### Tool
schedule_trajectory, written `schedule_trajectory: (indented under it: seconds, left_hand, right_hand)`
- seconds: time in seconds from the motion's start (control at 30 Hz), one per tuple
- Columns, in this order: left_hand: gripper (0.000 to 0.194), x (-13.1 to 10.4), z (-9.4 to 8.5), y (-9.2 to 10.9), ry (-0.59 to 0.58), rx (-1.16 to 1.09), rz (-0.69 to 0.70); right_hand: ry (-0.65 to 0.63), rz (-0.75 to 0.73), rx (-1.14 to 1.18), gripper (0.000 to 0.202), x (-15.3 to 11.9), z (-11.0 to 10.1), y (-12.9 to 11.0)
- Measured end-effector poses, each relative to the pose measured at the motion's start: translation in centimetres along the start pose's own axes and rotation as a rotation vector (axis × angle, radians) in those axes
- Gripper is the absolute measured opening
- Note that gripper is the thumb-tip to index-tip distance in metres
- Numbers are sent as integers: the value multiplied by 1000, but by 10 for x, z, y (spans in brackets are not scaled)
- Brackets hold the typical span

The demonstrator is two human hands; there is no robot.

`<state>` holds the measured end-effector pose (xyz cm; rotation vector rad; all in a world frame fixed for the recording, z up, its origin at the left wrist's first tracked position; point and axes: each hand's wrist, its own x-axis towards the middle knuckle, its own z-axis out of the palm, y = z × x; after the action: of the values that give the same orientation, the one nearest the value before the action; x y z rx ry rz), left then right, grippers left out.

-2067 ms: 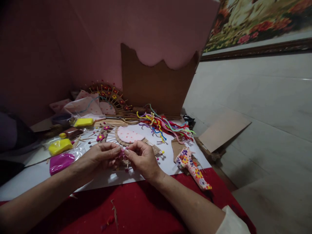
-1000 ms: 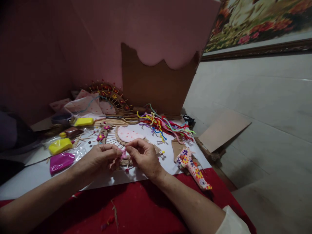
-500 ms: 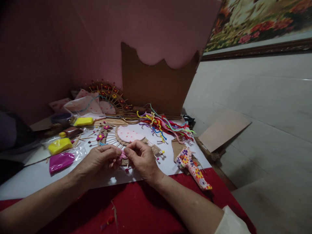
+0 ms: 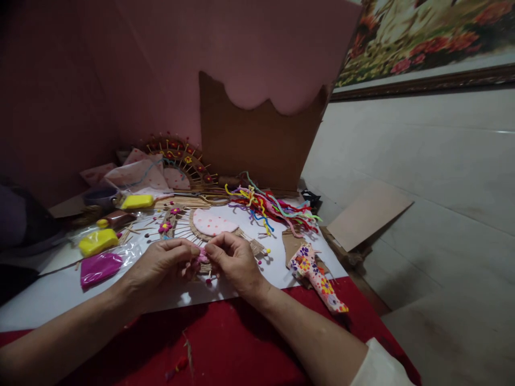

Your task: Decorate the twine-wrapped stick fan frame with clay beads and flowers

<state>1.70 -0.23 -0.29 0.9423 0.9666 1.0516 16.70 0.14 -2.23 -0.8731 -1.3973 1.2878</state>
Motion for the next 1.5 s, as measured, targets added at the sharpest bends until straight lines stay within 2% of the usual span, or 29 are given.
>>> schedule_trajectory:
  seconds: [0.37,0.57,0.63,0.73,0.83,0.97,1.3,1.5]
  left_hand:
    - [13,0,-1,-1,-36,40,22]
    - [15,1,-2,-1,25,-37,16]
    - [16,1,-2,1,52,-83,3]
    - [15,0,-1,3,90,-142,-27]
    - [13,-1,0,1,96,-196,-59]
    - [13,-2,-1,-3,46,-221,-55]
    - [10,-3,-2,-5,8,-235,-52]
    - [10,-2,-1,-3,4,-266,-94]
  right_hand:
    - [-1,-30,-25,34,0,1,1]
    - [67,-19,-3,31,1,3,9]
    - [135,-70,-89,28,-1,2,9]
    - [208,-231,-355,21,-5,1,4]
    - [196,-414,-639,18,-10,1,-1]
    - [165,-550,-829,17,-13,3,-2]
    - [189,-606,-936,10,-17,4,-2]
    - [212,-556,-833,12,-15,3,-6]
